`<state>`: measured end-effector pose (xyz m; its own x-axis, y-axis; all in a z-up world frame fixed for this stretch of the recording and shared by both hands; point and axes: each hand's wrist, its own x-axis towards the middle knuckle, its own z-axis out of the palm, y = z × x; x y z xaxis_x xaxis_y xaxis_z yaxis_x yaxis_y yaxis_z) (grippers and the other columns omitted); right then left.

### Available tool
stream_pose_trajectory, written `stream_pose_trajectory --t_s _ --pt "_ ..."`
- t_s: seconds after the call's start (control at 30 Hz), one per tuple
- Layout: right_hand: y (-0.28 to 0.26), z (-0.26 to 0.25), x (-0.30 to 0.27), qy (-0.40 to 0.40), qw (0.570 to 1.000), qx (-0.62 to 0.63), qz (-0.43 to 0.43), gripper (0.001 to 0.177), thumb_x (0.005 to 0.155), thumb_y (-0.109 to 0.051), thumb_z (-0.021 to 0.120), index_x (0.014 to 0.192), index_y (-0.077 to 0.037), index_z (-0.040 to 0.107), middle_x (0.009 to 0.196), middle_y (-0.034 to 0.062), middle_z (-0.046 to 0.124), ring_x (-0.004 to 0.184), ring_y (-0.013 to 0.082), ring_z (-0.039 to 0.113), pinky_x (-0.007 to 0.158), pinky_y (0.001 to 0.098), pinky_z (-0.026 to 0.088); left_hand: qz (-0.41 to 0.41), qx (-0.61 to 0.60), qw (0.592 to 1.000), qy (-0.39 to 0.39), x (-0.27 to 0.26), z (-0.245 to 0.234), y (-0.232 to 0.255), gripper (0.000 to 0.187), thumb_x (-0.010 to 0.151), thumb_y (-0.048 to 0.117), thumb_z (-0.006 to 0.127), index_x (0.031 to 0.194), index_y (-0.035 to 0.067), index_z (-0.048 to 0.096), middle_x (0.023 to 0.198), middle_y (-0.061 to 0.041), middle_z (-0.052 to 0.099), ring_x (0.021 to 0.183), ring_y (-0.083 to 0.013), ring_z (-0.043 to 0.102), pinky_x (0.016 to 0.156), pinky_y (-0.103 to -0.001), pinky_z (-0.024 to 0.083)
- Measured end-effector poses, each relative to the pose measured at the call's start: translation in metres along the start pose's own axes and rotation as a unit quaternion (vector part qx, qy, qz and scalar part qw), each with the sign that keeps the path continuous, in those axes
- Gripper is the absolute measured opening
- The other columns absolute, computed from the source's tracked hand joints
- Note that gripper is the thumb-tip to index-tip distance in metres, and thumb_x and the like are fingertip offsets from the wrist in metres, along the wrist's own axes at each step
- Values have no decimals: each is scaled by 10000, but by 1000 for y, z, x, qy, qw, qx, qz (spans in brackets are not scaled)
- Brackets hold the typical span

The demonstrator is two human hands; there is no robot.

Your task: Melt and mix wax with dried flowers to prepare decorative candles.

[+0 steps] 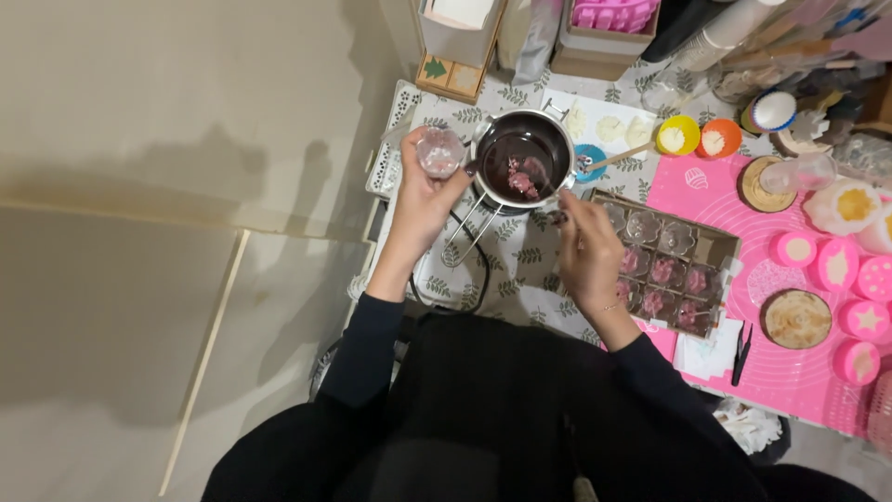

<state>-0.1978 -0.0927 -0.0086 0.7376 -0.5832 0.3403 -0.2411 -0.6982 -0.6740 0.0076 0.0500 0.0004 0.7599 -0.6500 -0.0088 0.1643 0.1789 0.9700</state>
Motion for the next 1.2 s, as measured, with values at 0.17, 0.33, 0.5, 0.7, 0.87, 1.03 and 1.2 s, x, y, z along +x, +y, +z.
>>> stream_pose_trajectory --t_s 0.17,0.33,0.5,0.7,0.87,1.03,1.2 --pt "16 15 -11 79 928 300 205 332 1051 24 510 1360 52 626 1172 194 698 1017 247 708 904 307 588 -6 10 1000 20 -32 -15 8 522 941 -15 671 1389 45 410 1239 -100 593 982 -143 610 851 -295 532" --pt "34 6 -9 94 753 547 352 331 1023 23 474 1320 132 573 1205 247 689 1093 270 722 986 315 604 -64 -84 993 46 -39 -23 14 475 954 0 662 1365 7 424 1238 -143 612 917 -166 627 840 -319 536" --pt "19 -3 2 -15 791 503 348 286 1019 16 486 1292 82 541 1165 219 702 1027 251 724 934 318 594 -80 -212 973 37 -33 -16 24 515 956 11 661 1385 9 375 1246 -173 592 965 -225 650 903 -356 531" --pt "20 4 -2 -47 873 389 291 280 1059 -23 485 1298 99 564 1091 184 724 918 222 723 839 323 606 -102 -184 977 32 -18 1 1 541 968 37 649 1429 -17 371 1306 -227 591 1057 -256 673 967 -377 554" --pt "23 8 -9 -8 837 422 349 281 1045 -24 497 1291 94 565 1083 187 722 905 226 733 835 323 615 21 -52 998 -18 15 28 -16 517 966 48 651 1398 4 371 1361 -155 555 1199 -273 648 979 -384 583" --pt "22 3 -14 37 780 484 396 259 1032 -18 500 1261 84 566 1101 188 720 911 230 736 846 323 618 81 239 966 -50 37 43 -11 485 883 118 722 1290 18 479 1168 -138 729 1105 -252 740 947 -343 571" --pt "28 -1 -13 10 805 444 393 199 1052 -27 460 1190 91 543 1050 218 711 898 252 734 826 343 617 27 170 981 -90 58 37 -42 380 878 152 750 1167 6 552 1189 -148 728 1195 -228 736 1017 -341 539"
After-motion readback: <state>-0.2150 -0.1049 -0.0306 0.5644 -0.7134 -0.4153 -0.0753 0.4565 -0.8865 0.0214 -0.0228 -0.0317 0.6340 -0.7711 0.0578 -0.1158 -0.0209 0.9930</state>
